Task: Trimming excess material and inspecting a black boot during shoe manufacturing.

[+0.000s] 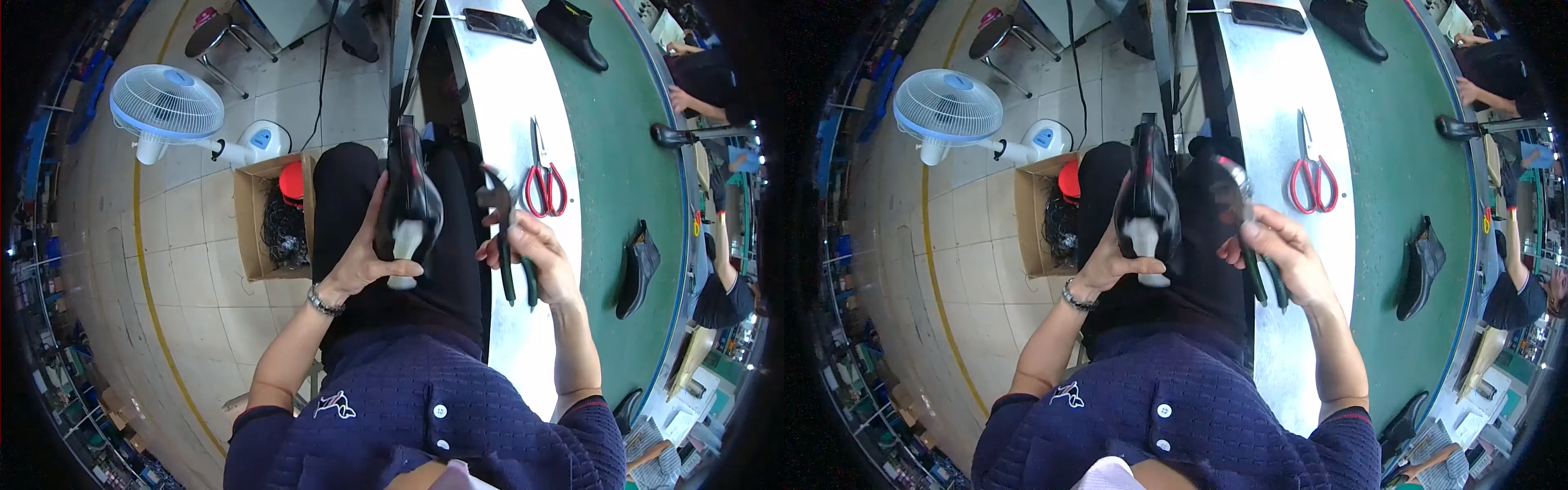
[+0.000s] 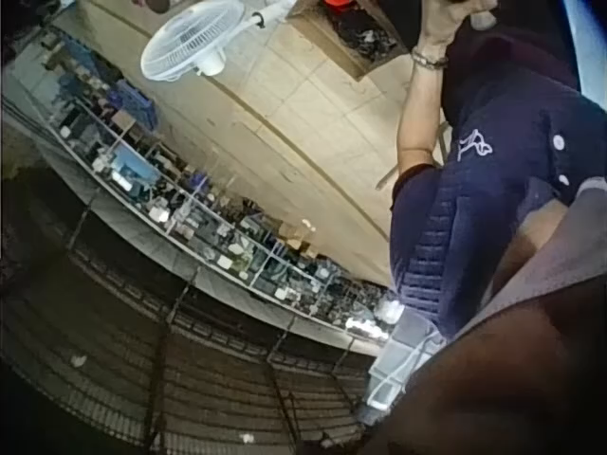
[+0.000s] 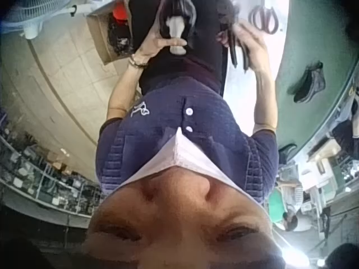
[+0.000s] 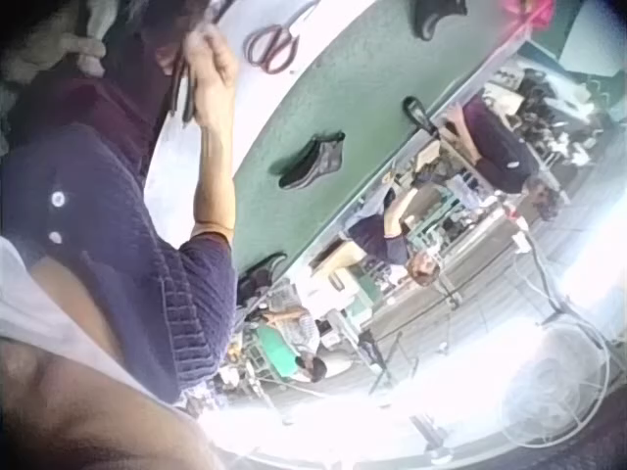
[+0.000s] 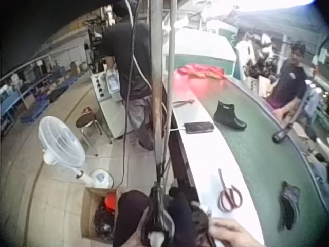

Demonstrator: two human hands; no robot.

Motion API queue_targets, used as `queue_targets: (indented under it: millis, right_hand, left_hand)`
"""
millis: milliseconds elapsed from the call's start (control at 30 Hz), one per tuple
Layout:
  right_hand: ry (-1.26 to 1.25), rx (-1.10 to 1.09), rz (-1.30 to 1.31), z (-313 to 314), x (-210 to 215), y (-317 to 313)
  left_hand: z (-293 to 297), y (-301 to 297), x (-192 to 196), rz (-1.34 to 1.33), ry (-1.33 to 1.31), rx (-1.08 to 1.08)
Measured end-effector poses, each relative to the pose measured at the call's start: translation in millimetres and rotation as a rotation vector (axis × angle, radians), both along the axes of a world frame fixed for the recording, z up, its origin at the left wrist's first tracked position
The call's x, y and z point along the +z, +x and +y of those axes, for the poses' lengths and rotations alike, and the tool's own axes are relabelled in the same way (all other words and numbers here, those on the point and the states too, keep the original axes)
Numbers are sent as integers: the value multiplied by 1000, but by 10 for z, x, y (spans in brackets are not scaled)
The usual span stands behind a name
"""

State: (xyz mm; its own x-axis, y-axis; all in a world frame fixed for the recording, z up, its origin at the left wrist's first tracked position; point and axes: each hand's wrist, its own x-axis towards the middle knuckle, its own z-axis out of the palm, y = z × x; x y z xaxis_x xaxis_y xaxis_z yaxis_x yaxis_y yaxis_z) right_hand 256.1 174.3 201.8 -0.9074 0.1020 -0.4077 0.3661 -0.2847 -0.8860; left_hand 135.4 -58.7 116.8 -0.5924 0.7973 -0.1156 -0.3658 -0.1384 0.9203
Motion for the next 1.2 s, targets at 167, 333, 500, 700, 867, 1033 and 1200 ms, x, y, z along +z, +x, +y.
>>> queue_targets:
  millis: [167, 333, 500, 700, 867, 1033, 1200]
  right_hand:
    - [-49, 170, -83, -176, -166, 131]
    - [-96, 330, -129, -260, -207, 184]
    - [-72, 381, -220, -361, -135, 105]
    - [-22, 527, -326, -315, -19, 59]
    - [18, 613, -307, -327, -60, 79]
    - [227, 570, -289, -446, -19, 186]
    - [543, 643, -142, -509, 13, 229]
  left_hand:
    - [-154, 5, -336, 203, -21, -123]
    - [-178, -72, -185, -182, 180, -82]
    - [-8, -60, -26, -169, -2, 68]
    - [154, 112, 157, -39, -152, 186]
    - [163, 116, 194, -39, -156, 196]
    - [185, 68, 193, -176, -132, 254]
    - [225, 83, 193, -178, -147, 262]
